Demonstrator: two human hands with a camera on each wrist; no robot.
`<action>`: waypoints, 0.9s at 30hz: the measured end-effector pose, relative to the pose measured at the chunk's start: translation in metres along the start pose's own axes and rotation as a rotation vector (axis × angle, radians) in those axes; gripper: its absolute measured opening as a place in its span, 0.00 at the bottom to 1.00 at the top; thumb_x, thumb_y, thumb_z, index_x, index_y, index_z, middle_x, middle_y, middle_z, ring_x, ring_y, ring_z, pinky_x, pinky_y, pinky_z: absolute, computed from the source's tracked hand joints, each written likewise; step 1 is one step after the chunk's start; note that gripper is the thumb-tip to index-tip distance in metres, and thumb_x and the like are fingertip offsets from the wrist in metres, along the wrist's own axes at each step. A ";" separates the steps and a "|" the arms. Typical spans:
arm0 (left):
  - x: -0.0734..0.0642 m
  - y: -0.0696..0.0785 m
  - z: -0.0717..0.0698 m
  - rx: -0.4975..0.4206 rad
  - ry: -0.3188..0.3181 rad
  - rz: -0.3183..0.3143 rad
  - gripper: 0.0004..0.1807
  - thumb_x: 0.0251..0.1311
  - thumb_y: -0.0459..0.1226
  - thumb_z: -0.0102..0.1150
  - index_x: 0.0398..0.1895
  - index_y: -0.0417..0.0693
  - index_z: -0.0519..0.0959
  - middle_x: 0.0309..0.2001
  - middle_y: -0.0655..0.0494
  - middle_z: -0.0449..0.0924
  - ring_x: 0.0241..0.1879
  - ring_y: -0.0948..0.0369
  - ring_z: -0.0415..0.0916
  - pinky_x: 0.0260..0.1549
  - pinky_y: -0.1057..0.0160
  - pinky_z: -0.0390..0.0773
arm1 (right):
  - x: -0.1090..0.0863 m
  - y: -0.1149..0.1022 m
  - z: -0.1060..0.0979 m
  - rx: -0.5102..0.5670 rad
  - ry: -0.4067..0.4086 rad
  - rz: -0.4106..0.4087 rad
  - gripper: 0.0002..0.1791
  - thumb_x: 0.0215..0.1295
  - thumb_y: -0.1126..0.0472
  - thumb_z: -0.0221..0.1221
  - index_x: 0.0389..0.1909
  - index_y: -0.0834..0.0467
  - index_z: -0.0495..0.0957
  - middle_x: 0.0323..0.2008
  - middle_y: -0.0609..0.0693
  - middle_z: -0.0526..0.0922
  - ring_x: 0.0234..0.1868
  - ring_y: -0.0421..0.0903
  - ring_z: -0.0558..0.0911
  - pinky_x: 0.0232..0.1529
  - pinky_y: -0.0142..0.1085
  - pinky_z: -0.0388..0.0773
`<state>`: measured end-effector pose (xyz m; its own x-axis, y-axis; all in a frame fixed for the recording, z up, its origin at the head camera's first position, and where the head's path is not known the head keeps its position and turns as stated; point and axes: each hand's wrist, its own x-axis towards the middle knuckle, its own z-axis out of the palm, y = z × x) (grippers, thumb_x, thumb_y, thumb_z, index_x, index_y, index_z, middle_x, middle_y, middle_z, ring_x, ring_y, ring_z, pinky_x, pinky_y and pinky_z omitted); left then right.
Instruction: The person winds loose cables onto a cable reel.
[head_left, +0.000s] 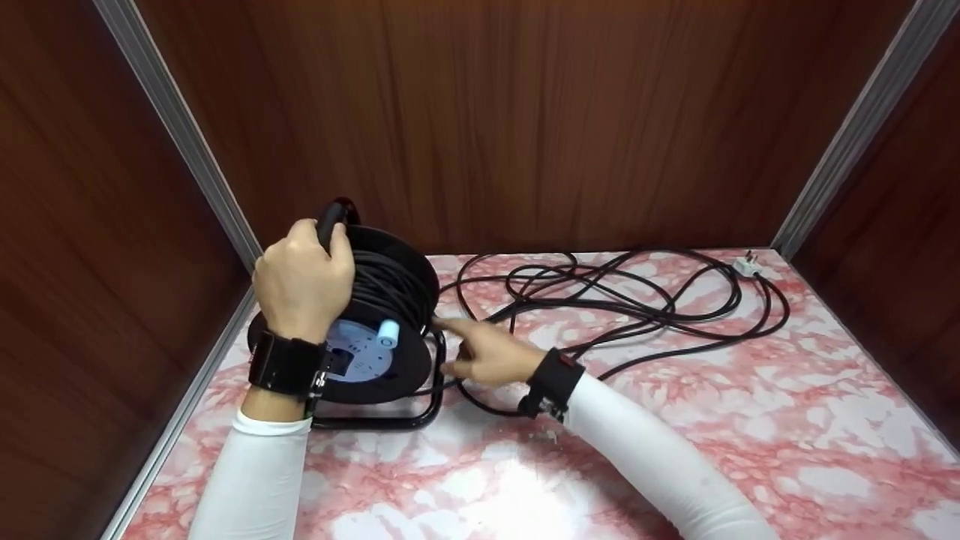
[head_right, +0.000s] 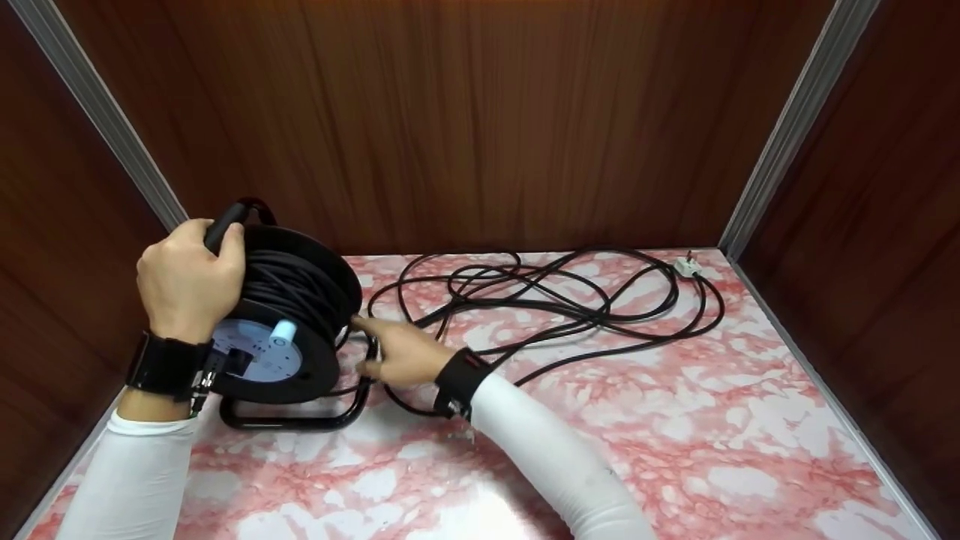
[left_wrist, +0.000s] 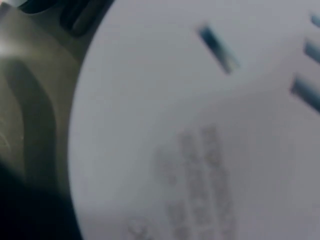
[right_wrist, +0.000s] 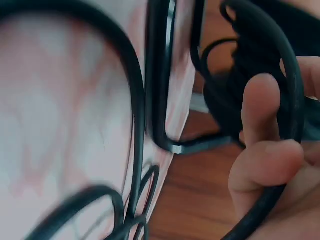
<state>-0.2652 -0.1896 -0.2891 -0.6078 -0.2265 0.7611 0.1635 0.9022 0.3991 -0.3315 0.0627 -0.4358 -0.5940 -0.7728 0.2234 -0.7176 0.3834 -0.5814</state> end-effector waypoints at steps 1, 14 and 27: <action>0.000 0.000 0.000 -0.001 0.002 0.002 0.22 0.73 0.47 0.56 0.36 0.34 0.82 0.28 0.35 0.83 0.27 0.33 0.81 0.27 0.35 0.76 | -0.002 0.000 0.002 -0.005 -0.025 -0.026 0.47 0.71 0.54 0.67 0.83 0.58 0.54 0.69 0.56 0.77 0.42 0.44 0.86 0.60 0.41 0.76; 0.000 -0.001 -0.001 -0.015 0.018 0.035 0.21 0.72 0.46 0.57 0.35 0.33 0.82 0.26 0.35 0.83 0.26 0.33 0.81 0.26 0.35 0.75 | -0.055 0.034 -0.013 -0.212 -0.088 -0.092 0.10 0.78 0.50 0.61 0.40 0.48 0.89 0.32 0.38 0.88 0.32 0.32 0.83 0.42 0.37 0.82; 0.000 -0.004 0.000 -0.040 0.037 0.059 0.19 0.70 0.44 0.60 0.34 0.34 0.82 0.24 0.38 0.82 0.24 0.34 0.80 0.24 0.36 0.75 | -0.125 0.052 -0.034 -0.262 -0.163 -0.051 0.11 0.78 0.56 0.62 0.31 0.51 0.82 0.22 0.38 0.78 0.25 0.34 0.77 0.34 0.38 0.81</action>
<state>-0.2663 -0.1932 -0.2905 -0.5674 -0.1869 0.8020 0.2298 0.8993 0.3721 -0.3068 0.1968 -0.4681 -0.5036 -0.8573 0.1066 -0.8269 0.4426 -0.3469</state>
